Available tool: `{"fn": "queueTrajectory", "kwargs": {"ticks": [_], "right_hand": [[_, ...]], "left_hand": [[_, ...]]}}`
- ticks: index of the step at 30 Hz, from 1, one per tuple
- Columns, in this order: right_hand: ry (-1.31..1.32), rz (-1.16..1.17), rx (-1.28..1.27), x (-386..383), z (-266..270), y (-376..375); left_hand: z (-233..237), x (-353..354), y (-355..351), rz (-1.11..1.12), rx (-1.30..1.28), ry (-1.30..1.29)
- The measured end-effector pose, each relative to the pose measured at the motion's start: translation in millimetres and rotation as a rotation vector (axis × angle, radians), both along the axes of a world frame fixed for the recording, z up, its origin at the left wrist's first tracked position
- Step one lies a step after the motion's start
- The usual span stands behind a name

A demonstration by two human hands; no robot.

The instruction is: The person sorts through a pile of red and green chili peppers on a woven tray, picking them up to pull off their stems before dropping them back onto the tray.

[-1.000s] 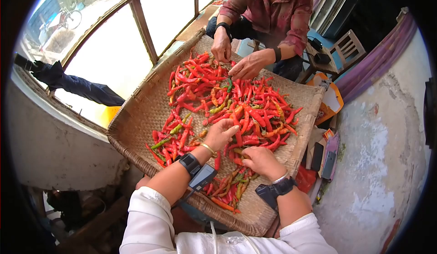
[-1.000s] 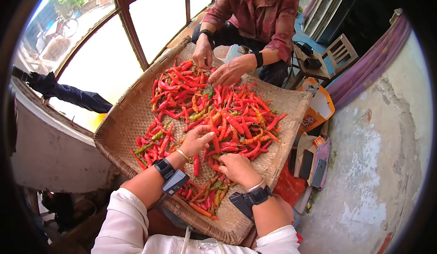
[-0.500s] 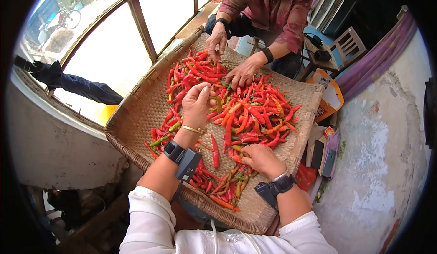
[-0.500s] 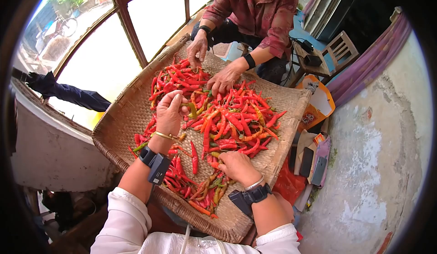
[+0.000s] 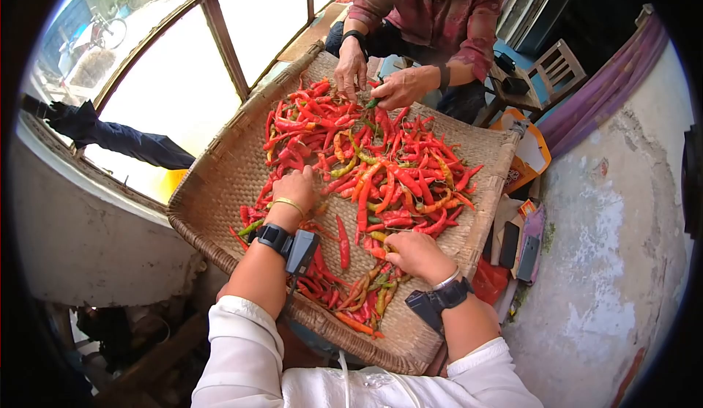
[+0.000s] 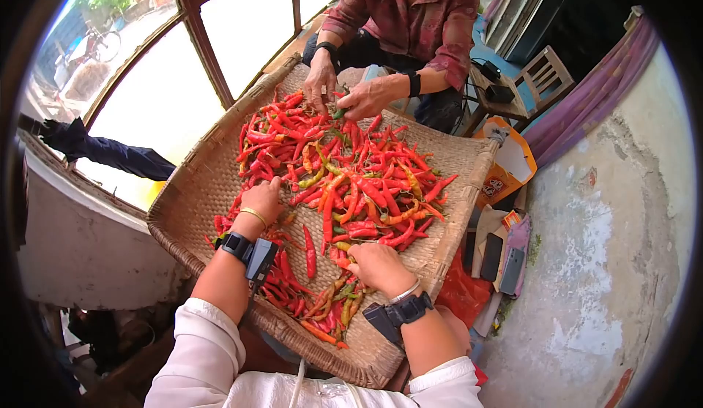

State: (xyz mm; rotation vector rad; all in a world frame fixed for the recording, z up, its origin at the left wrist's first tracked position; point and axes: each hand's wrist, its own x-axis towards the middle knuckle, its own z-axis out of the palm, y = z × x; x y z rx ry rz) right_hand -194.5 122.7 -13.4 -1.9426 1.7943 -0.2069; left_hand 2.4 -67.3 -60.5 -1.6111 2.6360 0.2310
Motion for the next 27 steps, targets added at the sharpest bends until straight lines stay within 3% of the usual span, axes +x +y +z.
{"fn": "queueTrajectory", "kwargs": {"ticks": [12, 14, 19, 25, 27], "right_hand": [[0.045, 0.030, 0.062, 2, -2, -1], [0.039, 0.025, 0.095, 3, -3, 0], [0.042, 0.018, 0.095, 3, 1, -1], [-0.013, -0.026, 0.004, 1, 6, -2], [-0.032, -0.038, -0.043, 0, 6, -2]], "left_hand": [[-17, -9, 6, -0.034, -0.153, 0.069], [-15, -10, 6, -0.122, -0.002, 0.187], [9, -19, 11, -0.133, -0.089, 0.221], [42, -17, 17, -0.210, -0.117, 0.508], [56, -19, 24, -0.191, -0.083, 0.719]]}}
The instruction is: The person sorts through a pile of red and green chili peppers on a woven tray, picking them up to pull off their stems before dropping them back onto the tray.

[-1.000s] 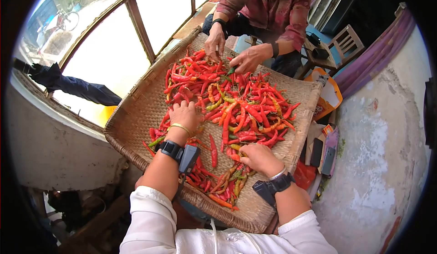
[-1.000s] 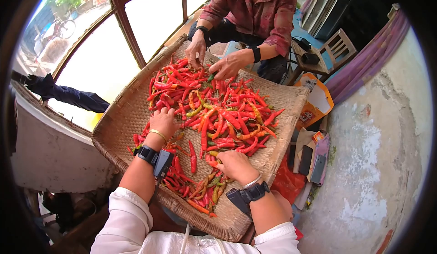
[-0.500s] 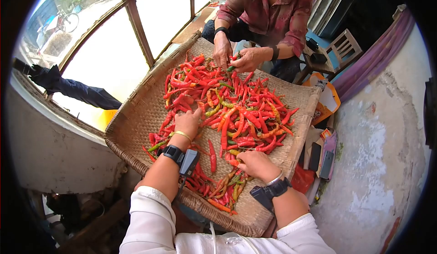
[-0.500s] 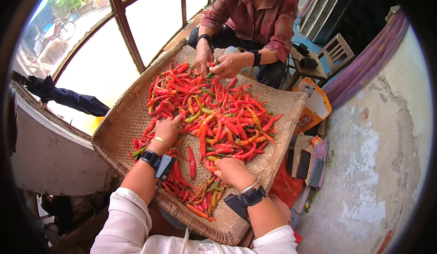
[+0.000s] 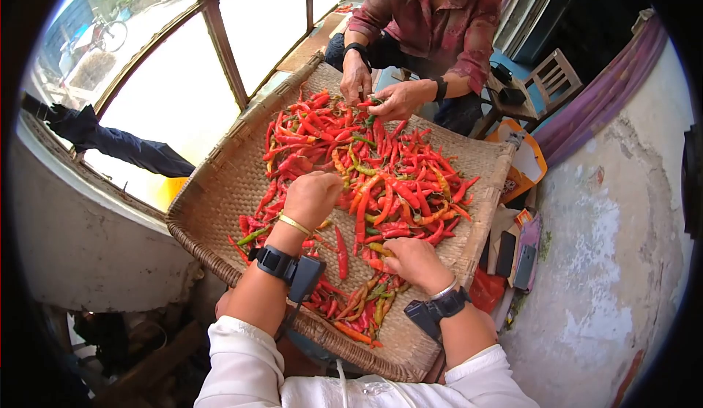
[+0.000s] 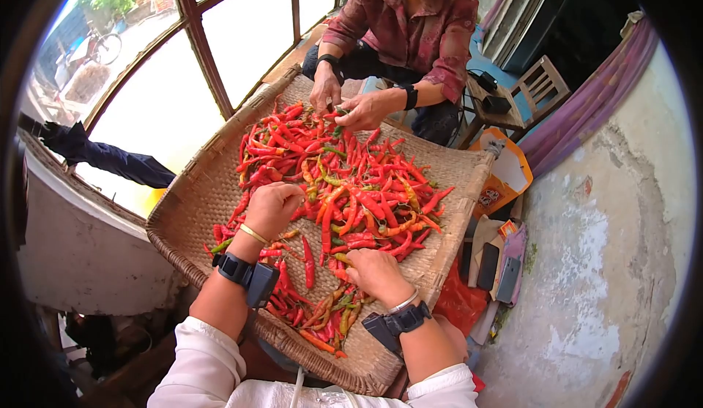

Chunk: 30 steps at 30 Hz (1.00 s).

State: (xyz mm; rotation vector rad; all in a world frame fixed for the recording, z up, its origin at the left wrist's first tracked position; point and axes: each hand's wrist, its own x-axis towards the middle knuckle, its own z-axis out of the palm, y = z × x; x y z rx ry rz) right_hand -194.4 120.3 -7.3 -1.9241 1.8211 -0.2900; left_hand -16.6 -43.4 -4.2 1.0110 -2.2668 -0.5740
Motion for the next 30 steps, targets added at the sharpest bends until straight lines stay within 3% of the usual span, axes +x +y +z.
{"fn": "queueTrajectory", "kwargs": {"ticks": [3, 5, 11, 16, 17, 19, 22, 23, 24, 26, 28, 30], "right_hand": [[-0.055, -0.074, -0.216, 0, 1, -3], [-0.165, -0.251, -0.316, 4, 11, -6], [-0.433, -0.239, -0.332, 12, 17, -7], [-0.432, -0.102, -0.479, 4, 4, -8], [-0.430, -0.042, -0.479, 3, 2, -7], [-0.546, -0.141, -0.398, 8, 5, -4], [-1.002, -0.385, -0.093, 10, 17, -2], [-1.058, -0.409, -0.069, 10, 21, -2], [-1.112, -0.430, -0.051, 9, 22, -3], [-1.132, -0.403, 0.026, 4, 14, -3], [-1.203, -0.464, 0.035, 6, 15, -5], [-1.156, -0.476, 0.061, 1, 10, -5]], "left_hand": [[17, 0, 8, -0.068, 0.134, 0.179], [28, 0, 16, -0.158, 0.197, 0.132], [37, -20, 50, -0.449, 0.156, 0.078], [45, -28, 68, -0.608, 0.129, 0.022], [46, -29, 68, -0.606, 0.167, 0.120], [48, -26, 67, -0.547, 0.322, 0.206], [25, -23, 57, -0.483, 0.147, 0.137], [22, -22, 56, -0.552, 0.279, 0.094], [21, -20, 54, -0.546, 0.289, 0.092], [23, -17, 53, -0.580, 0.480, -0.207], [19, -13, 47, -0.578, 0.495, -0.159], [26, -6, 33, -0.475, 0.734, -0.179]]}}
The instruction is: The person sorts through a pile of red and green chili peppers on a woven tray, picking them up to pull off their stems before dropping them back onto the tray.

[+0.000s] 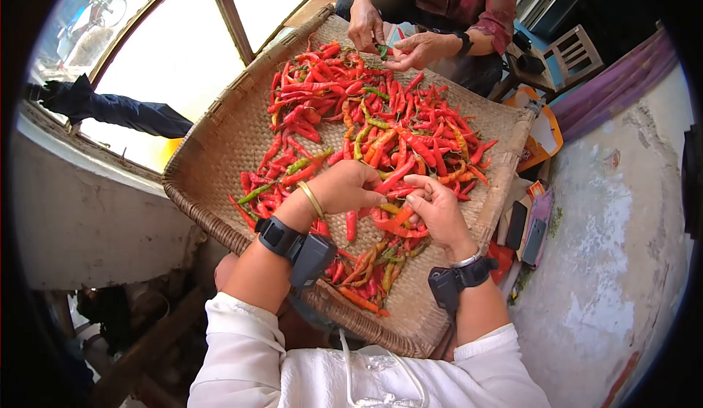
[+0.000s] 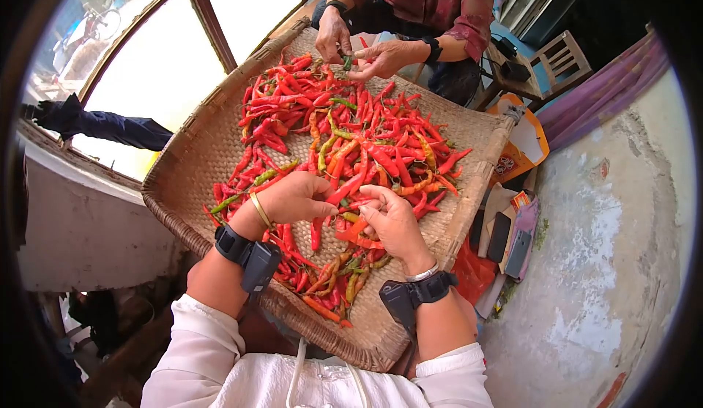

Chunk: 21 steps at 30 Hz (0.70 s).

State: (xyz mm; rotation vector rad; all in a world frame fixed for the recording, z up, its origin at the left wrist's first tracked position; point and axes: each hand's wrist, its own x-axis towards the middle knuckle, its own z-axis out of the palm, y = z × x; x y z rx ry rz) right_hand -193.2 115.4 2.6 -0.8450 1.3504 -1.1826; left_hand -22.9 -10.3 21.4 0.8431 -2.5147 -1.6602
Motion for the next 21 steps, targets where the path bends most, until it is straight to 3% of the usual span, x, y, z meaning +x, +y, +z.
{"fn": "queueTrajectory", "kwargs": {"ticks": [2, 4, 5, 7, 8, 10, 11, 13, 18, 20, 21], "right_hand": [[0.013, -0.045, 0.057, 0, 1, -1], [-0.012, -0.038, 0.078, -3, -1, -1], [-0.023, -0.057, 0.064, -3, 0, -2], [-0.035, -0.075, 0.057, -3, -1, -1], [-0.047, -0.095, 0.044, -3, -1, -1], [-0.063, -0.109, 0.037, -2, -2, -2], [-0.099, -0.133, 0.020, -2, -2, -3], [-0.161, -0.138, -0.003, -6, -8, -4], [-0.139, -0.242, -0.023, -7, -8, -4], [-0.177, -0.267, 0.011, -13, -9, -4], [-0.195, -0.247, 0.003, -15, -12, -4]], "left_hand": [[-13, 4, -16, 0.293, 0.231, 0.119], [-31, -2, -28, 0.626, 0.215, 0.627], [-36, -1, -28, 0.626, 0.215, 0.626], [-28, 2, -24, 0.568, -0.257, 0.392], [-22, 3, -12, 0.439, 0.083, 0.270], [-21, -1, 7, 0.117, 0.072, 0.161], [-23, -3, 12, 0.120, 0.075, 0.158], [-27, -6, 19, -0.176, 0.035, 0.110], [-17, 1, 2, -0.199, 0.082, 0.000], [-12, 8, -11, 0.086, 0.260, 0.012], [-11, 9, -17, 0.265, 0.284, 0.170]]}}
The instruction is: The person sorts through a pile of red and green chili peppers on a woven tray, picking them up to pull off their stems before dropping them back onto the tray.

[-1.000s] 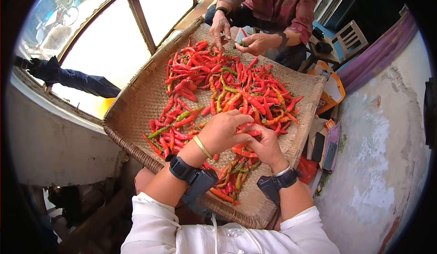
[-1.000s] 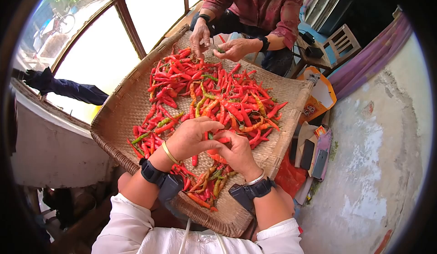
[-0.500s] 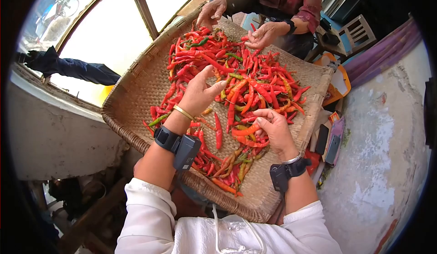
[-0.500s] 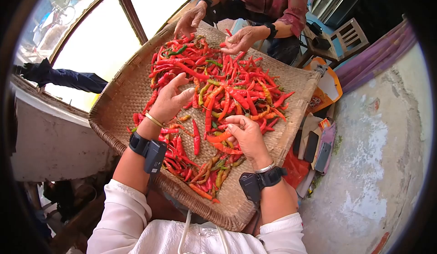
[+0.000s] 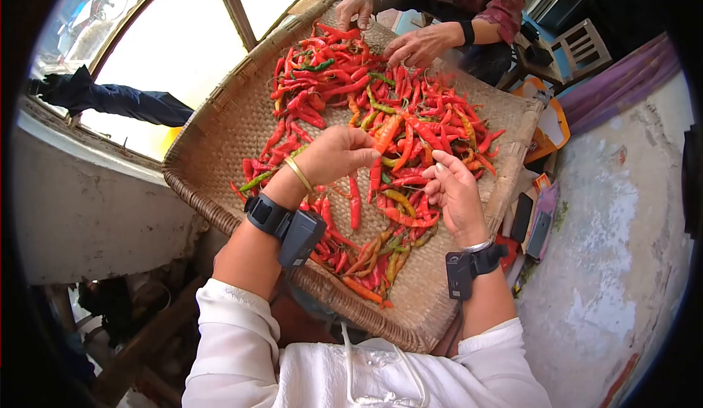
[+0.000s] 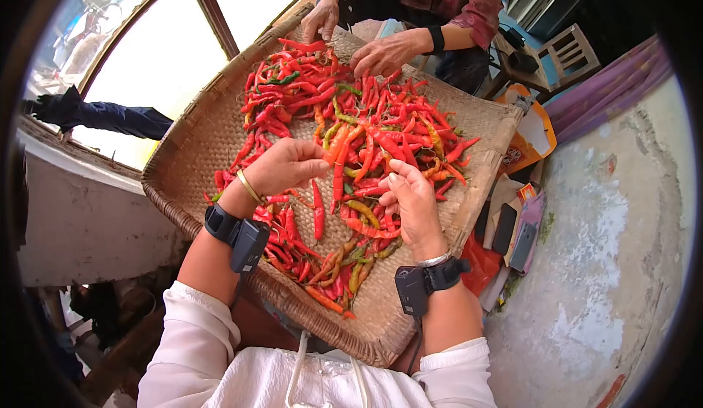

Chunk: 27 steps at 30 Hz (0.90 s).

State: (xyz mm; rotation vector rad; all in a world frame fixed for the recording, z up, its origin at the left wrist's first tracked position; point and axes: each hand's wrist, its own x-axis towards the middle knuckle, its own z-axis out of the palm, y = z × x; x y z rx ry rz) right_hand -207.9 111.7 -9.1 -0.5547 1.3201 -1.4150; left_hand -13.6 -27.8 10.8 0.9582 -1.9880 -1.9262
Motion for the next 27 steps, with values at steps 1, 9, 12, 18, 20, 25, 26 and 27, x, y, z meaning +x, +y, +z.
{"fn": "queueTrajectory", "kwargs": {"ticks": [1, 9, 12, 18, 20, 25, 26, 27], "right_hand": [[-0.006, -0.001, 0.002, 2, 0, 0], [0.137, 0.141, 0.017, 13, 6, 1], [0.134, 0.161, 0.032, 14, 7, 1], [0.129, 0.202, 0.049, 17, 4, 1], [0.135, 0.206, 0.042, 16, 4, 1], [0.161, 0.225, 0.037, 18, 6, 1], [0.169, 0.236, 0.038, 18, 5, 1], [0.177, 0.247, 0.039, 19, 5, 1]], "left_hand": [[1, 1, -6, 0.198, 0.020, 0.132], [-41, 31, -36, 0.133, -0.872, -0.688], [-61, 33, -37, -0.016, -0.954, -0.786], [-73, 28, -41, -0.058, -1.002, -0.789], [-58, 26, -39, -0.063, -0.990, -0.754], [-24, 25, -31, -0.062, -0.437, -0.333], [-20, 23, -29, -0.104, -0.415, -0.316], [-20, 20, -25, -0.103, -0.414, -0.316]]}}
